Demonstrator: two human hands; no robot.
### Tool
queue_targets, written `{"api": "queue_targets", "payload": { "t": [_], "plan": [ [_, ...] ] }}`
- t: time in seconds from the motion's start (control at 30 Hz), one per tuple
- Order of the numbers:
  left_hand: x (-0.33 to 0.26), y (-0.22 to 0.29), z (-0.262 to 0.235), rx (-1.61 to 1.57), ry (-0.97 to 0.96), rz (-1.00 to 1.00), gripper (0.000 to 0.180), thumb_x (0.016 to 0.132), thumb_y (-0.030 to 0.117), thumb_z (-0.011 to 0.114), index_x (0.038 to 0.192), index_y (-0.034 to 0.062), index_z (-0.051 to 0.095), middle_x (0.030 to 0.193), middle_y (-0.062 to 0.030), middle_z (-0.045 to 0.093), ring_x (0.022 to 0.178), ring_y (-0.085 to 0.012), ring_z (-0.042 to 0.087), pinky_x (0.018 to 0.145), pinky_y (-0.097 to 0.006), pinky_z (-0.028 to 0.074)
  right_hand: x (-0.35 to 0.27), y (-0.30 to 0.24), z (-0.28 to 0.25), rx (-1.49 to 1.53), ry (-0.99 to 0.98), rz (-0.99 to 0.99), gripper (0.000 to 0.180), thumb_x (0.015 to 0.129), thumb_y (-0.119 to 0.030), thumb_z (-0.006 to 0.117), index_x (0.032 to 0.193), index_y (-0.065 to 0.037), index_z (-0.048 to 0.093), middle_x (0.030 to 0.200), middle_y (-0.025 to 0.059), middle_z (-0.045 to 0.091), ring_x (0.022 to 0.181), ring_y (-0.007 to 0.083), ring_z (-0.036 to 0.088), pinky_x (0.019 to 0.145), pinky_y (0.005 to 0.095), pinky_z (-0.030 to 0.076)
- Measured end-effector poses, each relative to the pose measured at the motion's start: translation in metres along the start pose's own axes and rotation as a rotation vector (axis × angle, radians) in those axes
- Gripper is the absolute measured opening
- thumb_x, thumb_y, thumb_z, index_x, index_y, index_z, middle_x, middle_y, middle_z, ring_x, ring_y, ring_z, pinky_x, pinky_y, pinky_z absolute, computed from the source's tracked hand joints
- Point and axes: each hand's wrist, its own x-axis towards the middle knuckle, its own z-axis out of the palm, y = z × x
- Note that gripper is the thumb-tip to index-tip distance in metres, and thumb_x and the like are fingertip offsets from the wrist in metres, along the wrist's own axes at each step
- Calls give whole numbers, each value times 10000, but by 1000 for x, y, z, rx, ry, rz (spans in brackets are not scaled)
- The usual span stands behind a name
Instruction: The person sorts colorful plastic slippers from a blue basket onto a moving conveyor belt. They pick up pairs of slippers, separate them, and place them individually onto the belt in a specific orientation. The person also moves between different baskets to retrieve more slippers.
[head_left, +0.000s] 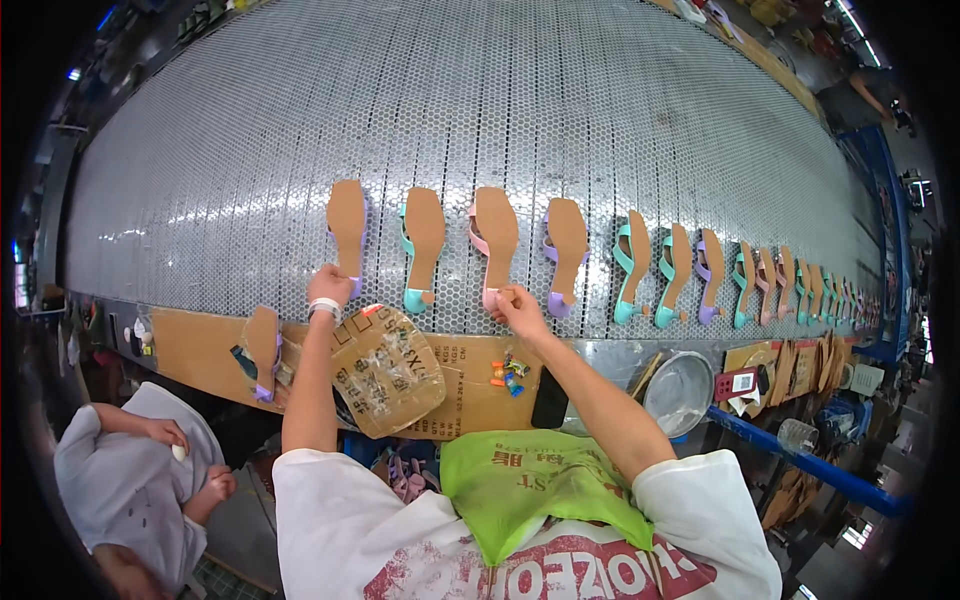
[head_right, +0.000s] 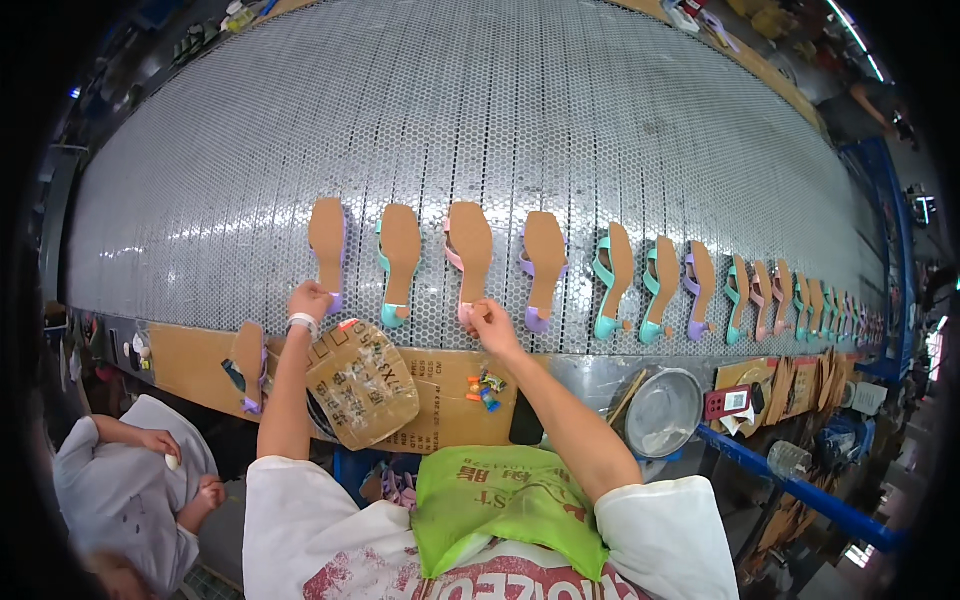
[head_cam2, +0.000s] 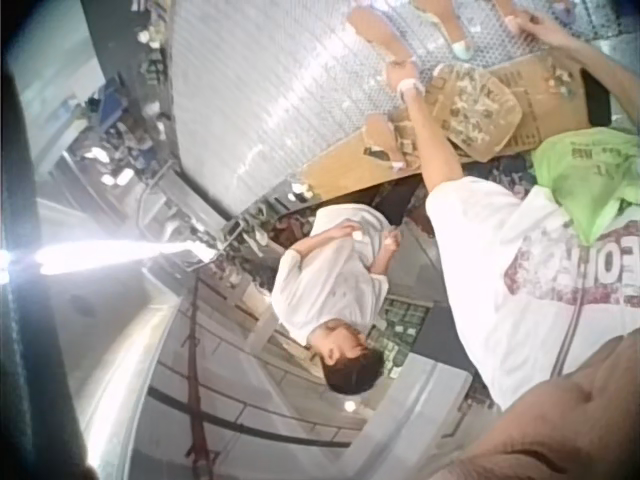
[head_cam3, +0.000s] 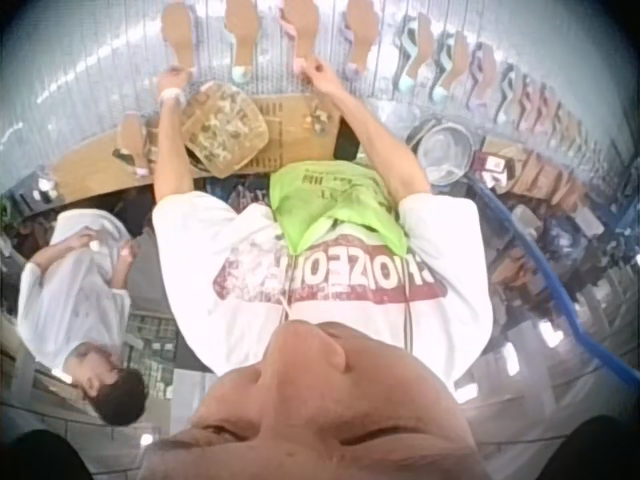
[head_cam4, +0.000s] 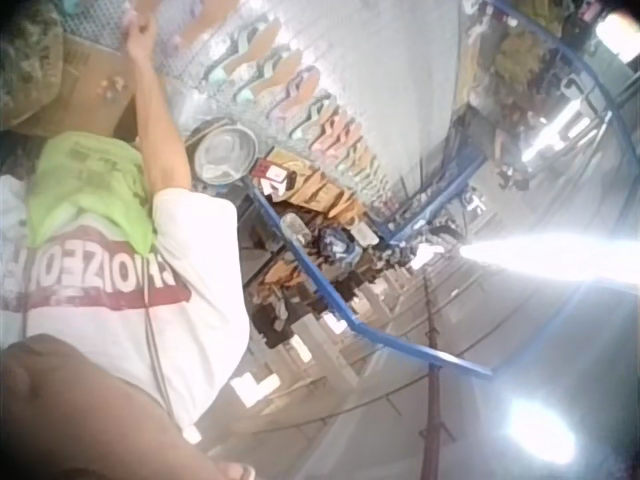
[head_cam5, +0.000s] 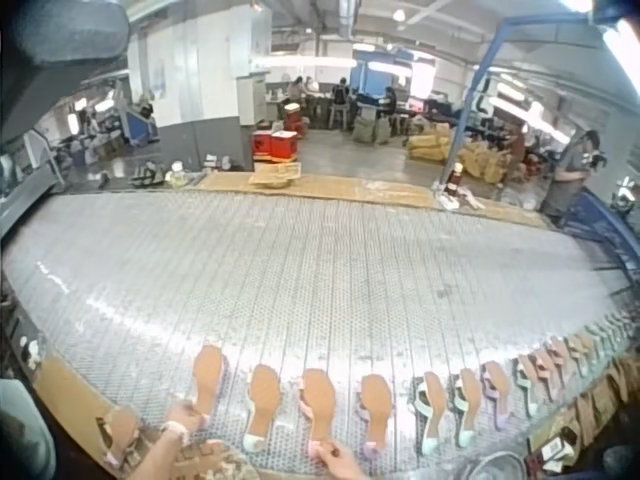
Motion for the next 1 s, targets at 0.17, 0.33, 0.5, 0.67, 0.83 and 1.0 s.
{"api": "queue_targets", "payload": {
  "t": [0.17, 0.33, 0.5, 0.67, 0.83, 1.0],
  "plan": [
    [-8, 4, -9, 120, -85, 45, 231, 590, 170, 649, 776, 35, 618, 748, -143, 644, 711, -270, 628, 671, -340, 486, -3, -6, 5, 56, 50, 65, 252, 873, -155, 556, 1075, -30, 472, 794, 79, 581, 642, 120, 555, 558, 248, 476],
    [-35, 19, -15, 36, 79, 264, 299, 687, 205, 662, 908, 17, 592, 843, -162, 639, 779, -292, 622, 704, -352, 475, -21, -15, 0, 105, 58, 82, 386, 849, -144, 573, 1185, -35, 417, 825, 75, 589, 654, 115, 559, 569, 246, 467],
    [-131, 91, -25, -325, 167, 450, 188, 737, 93, 623, 894, -4, 582, 782, -129, 619, 722, -257, 598, 672, -324, 463, -69, -6, -32, 36, 132, 60, 284, 855, -138, 551, 1103, -15, 484, 779, 53, 597, 671, 104, 562, 592, 236, 446],
    [-247, 110, -6, -490, -202, 392, 151, 766, 54, 606, 904, -3, 583, 762, -80, 613, 700, -150, 587, 643, -285, 463, -130, 16, -59, 77, 114, 98, 185, 863, -123, 535, 1008, -8, 534, 772, 40, 595, 664, 100, 559, 584, 228, 438],
    [-352, 25, 49, -524, -371, -23, 199, 766, 49, 605, 953, -8, 570, 792, -85, 637, 716, -117, 609, 654, -247, 488, -164, 6, -57, 100, -101, 73, 130, 868, -94, 524, 966, -11, 541, 765, 39, 599, 650, 91, 552, 567, 216, 428],
    [-508, -68, 95, -384, -194, -547, 149, 761, 61, 582, 902, 15, 576, 764, -82, 634, 683, -139, 604, 626, -264, 489, -182, -19, -76, 23, -290, -15, 131, 875, -116, 529, 960, -23, 564, 744, 34, 598, 629, 80, 542, 558, 213, 420]
  ]
}}
